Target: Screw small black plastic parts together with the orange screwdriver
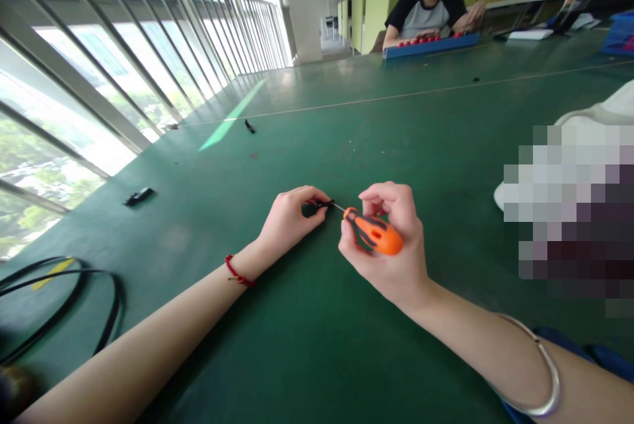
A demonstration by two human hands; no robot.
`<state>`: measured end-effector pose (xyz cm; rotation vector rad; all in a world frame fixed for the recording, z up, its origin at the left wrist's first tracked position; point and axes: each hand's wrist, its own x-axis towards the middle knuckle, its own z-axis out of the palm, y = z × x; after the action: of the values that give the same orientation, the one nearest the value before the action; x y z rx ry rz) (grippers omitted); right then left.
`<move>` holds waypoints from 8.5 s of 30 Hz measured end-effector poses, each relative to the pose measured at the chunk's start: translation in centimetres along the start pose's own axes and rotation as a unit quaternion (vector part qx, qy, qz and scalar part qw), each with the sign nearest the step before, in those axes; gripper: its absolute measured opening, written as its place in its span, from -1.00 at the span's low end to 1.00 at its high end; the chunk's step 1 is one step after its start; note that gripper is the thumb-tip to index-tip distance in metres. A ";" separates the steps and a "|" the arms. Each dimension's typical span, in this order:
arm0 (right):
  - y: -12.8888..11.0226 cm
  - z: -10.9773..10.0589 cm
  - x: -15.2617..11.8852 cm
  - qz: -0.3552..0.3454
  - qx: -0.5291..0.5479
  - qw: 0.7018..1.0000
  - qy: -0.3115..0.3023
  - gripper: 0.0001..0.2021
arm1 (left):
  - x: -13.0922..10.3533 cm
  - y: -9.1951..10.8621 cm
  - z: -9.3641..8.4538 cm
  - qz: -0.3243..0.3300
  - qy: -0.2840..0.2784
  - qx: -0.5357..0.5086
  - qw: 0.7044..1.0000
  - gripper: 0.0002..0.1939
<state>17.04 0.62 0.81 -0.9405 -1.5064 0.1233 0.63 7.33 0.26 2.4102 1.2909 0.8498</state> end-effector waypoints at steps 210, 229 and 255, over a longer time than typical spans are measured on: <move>0.4 -0.5 0.3 -0.015 -0.077 0.994 -0.082 -0.87 | 0.0 -0.2 0.2 0.020 0.010 -0.013 1.000 -0.85; 0.5 -0.5 0.1 -0.021 -0.079 0.996 -0.036 -0.86 | 0.1 -0.3 0.2 0.016 0.008 -0.008 1.000 -0.84; 0.3 -0.5 0.2 -0.018 -0.032 0.999 -0.040 -0.73 | 0.0 -0.3 0.3 0.018 0.011 -0.012 1.000 -0.84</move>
<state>17.64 0.71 0.91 -0.9685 -1.6080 0.0891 0.65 7.52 -0.07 2.4182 1.2411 0.8985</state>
